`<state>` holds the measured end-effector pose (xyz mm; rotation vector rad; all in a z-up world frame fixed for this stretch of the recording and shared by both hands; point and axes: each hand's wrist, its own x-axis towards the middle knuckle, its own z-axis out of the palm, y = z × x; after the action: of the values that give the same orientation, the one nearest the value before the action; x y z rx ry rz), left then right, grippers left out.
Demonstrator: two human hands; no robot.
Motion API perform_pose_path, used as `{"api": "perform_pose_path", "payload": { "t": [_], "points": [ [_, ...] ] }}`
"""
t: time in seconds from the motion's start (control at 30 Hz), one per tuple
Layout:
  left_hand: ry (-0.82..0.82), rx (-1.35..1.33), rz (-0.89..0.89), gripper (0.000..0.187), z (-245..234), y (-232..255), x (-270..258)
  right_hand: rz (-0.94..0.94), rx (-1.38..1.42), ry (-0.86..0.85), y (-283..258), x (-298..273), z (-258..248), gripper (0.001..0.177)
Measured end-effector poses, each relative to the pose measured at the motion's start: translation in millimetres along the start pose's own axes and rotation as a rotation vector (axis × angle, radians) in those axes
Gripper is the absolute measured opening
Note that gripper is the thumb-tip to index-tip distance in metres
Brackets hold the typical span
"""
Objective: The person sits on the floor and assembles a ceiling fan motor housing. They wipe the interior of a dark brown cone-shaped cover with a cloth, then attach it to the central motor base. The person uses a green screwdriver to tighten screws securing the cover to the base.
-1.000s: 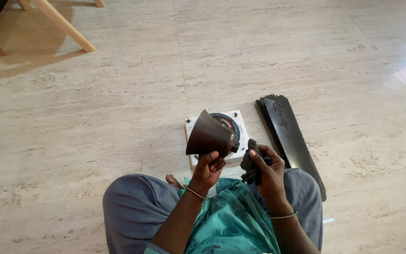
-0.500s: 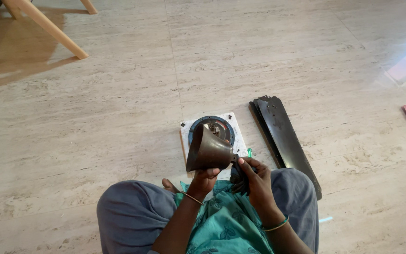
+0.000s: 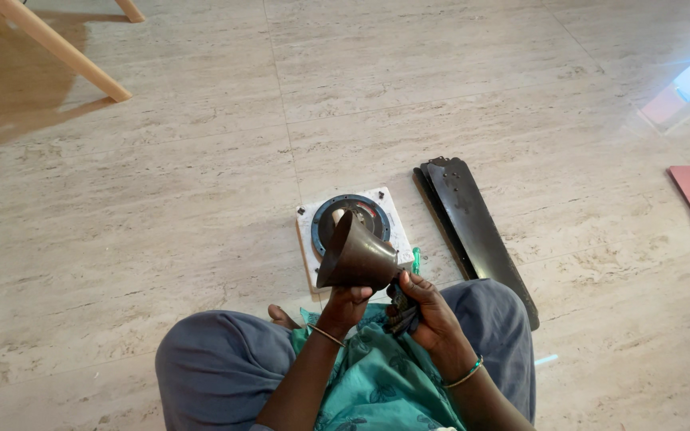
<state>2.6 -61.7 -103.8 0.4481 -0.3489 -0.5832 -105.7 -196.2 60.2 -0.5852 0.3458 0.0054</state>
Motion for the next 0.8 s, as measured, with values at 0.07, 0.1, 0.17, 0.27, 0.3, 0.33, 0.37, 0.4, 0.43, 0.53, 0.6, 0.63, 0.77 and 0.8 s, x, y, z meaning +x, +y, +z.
{"api": "perform_pose_path", "payload": {
  "t": [0.07, 0.1, 0.17, 0.27, 0.3, 0.33, 0.37, 0.4, 0.43, 0.53, 0.6, 0.63, 0.77, 0.8],
  "points": [
    [0.046, -0.035, -0.035, 0.034, -4.0, 0.4, -0.8, 0.004, 0.041, 0.021, 5.6, 3.3, -5.4, 0.020],
    [0.070, -0.053, -0.052, 0.032, -4.4, 1.1, -1.8, 0.008, 0.062, 0.032, 9.0, 4.5, -7.6, 0.020],
    [0.031, -0.138, -0.054, 0.022, -0.1, 1.6, 0.0, -0.024, 0.037, 0.098, 15.6, 8.0, -10.1, 0.020],
    [0.036, -0.170, -0.068, 0.022, 15.9, 10.4, -0.1, -0.114, -0.041, 0.186, 25.7, 11.0, -10.1, 0.020],
    [0.046, -0.165, -0.076, 0.023, 22.8, 16.3, 1.1, -0.154, -0.073, 0.213, 27.1, 10.4, -9.5, 0.020],
    [0.097, -0.208, -0.078, 0.023, 29.5, 24.6, 3.0, -0.343, -0.237, 0.217, 27.3, 9.0, -8.6, 0.019],
    [0.149, -0.252, -0.080, 0.028, 35.2, 34.8, 6.1, -0.532, -0.401, 0.220, 26.1, 6.8, -7.3, 0.019],
    [0.201, -0.296, -0.079, 0.037, 39.9, 45.5, 10.0, -0.720, -0.567, 0.219, 23.6, 4.8, -5.4, 0.019],
    [0.207, -0.260, -0.059, 0.038, 42.5, 57.9, 13.1, -0.722, -0.651, 0.238, 17.8, 3.3, -3.5, 0.019],
    [0.207, -0.203, -0.028, 0.040, 46.1, 81.0, 11.7, -0.695, -0.765, 0.226, -5.2, 2.8, 4.8, 0.019],
    [0.171, -0.219, -0.048, 0.041, 45.7, 83.4, 10.1, -0.647, -0.642, 0.126, -13.6, 7.0, 15.3, 0.024],
    [0.198, -0.175, -0.045, 0.041, 43.8, 82.8, 8.2, -0.652, -0.689, 0.193, -13.7, 9.2, 21.3, 0.020],
    [0.284, -0.012, -0.074, 0.044, 27.0, 72.1, -3.5, -0.847, -1.013, 0.206, 9.7, 26.7, 42.9, 0.012],
    [0.298, 0.027, -0.092, 0.043, 21.6, 69.1, -7.3, -0.941, -1.126, 0.141, 17.6, 31.3, 44.9, 0.011]
  ]
}}
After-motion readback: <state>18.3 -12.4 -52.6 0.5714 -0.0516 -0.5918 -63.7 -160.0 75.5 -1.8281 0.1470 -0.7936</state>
